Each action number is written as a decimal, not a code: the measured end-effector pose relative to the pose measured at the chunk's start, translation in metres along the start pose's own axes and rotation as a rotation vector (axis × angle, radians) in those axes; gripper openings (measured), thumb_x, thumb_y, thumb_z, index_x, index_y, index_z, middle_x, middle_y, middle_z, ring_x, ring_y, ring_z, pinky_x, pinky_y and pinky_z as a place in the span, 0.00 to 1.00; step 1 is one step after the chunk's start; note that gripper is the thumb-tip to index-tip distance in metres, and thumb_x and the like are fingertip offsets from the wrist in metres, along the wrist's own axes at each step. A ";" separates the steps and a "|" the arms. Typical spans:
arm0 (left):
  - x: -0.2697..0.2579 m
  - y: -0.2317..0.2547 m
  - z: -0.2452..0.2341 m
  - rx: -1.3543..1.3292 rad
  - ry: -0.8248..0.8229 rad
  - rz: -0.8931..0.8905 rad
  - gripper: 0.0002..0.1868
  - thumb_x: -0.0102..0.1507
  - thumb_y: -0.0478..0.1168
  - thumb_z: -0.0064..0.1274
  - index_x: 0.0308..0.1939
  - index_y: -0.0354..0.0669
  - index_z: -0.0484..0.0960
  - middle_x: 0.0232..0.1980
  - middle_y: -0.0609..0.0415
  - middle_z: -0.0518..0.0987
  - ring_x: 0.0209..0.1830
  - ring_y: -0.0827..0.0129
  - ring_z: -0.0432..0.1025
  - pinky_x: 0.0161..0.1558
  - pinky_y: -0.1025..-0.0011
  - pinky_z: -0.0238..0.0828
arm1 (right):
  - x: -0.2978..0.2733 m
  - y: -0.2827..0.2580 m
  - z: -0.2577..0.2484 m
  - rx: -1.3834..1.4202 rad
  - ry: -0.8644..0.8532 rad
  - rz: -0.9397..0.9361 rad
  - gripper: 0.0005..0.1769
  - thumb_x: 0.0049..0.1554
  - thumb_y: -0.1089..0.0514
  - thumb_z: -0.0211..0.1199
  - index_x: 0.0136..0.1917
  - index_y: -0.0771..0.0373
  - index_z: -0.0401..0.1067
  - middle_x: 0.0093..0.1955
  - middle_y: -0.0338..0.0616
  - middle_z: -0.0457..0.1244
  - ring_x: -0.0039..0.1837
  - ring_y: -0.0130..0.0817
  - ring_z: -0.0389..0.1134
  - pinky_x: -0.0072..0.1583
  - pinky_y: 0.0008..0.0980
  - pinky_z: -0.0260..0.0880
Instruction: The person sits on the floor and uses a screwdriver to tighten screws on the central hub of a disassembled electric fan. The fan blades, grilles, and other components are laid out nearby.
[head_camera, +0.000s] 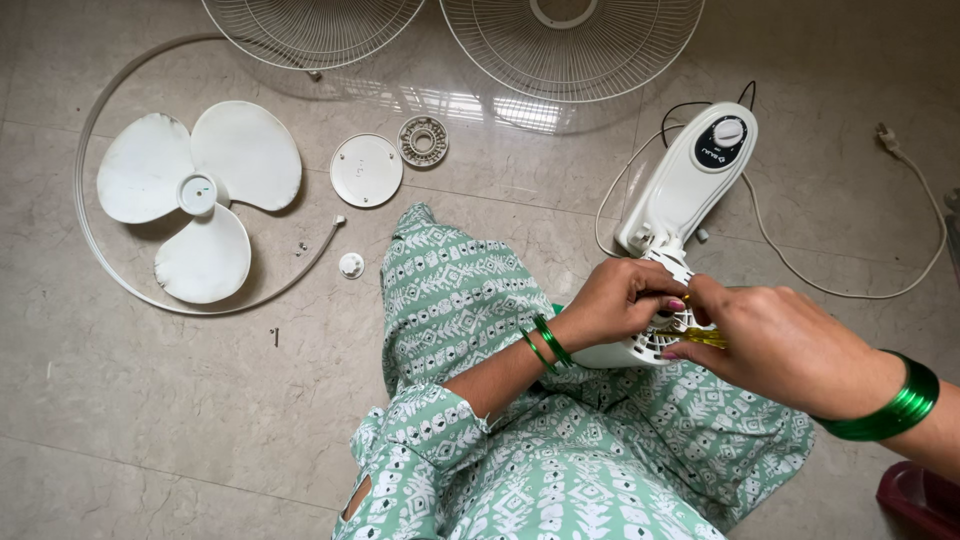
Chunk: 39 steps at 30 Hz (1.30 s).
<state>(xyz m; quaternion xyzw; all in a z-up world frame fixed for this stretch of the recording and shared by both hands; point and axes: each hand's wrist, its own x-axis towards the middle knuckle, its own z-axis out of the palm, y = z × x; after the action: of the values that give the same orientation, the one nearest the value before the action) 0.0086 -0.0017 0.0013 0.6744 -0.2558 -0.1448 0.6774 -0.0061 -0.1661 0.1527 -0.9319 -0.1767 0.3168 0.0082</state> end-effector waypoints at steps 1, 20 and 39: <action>0.000 0.000 -0.001 0.048 0.002 0.017 0.13 0.60 0.29 0.53 0.47 0.39 0.86 0.43 0.53 0.85 0.42 0.68 0.83 0.45 0.73 0.79 | -0.002 -0.004 0.000 -0.025 0.065 -0.095 0.26 0.51 0.40 0.65 0.54 0.61 0.70 0.42 0.44 0.69 0.35 0.41 0.73 0.39 0.40 0.75; 0.001 -0.002 0.006 0.129 -0.038 0.039 0.09 0.58 0.33 0.56 0.42 0.41 0.86 0.39 0.53 0.85 0.36 0.65 0.81 0.42 0.70 0.77 | -0.015 -0.011 0.013 0.135 -0.046 -0.146 0.30 0.46 0.52 0.72 0.57 0.65 0.67 0.59 0.48 0.64 0.43 0.46 0.72 0.44 0.43 0.74; -0.003 0.001 0.007 0.134 -0.061 0.053 0.14 0.58 0.30 0.53 0.46 0.42 0.87 0.40 0.52 0.85 0.38 0.64 0.81 0.43 0.71 0.76 | 0.002 -0.015 -0.003 0.057 -0.037 0.079 0.13 0.56 0.49 0.64 0.41 0.61 0.80 0.33 0.55 0.68 0.38 0.52 0.72 0.45 0.49 0.72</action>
<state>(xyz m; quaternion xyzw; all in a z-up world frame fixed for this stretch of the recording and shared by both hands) 0.0024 -0.0063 0.0015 0.7064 -0.3031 -0.1299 0.6263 -0.0082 -0.1510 0.1562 -0.9314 -0.1310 0.3391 0.0188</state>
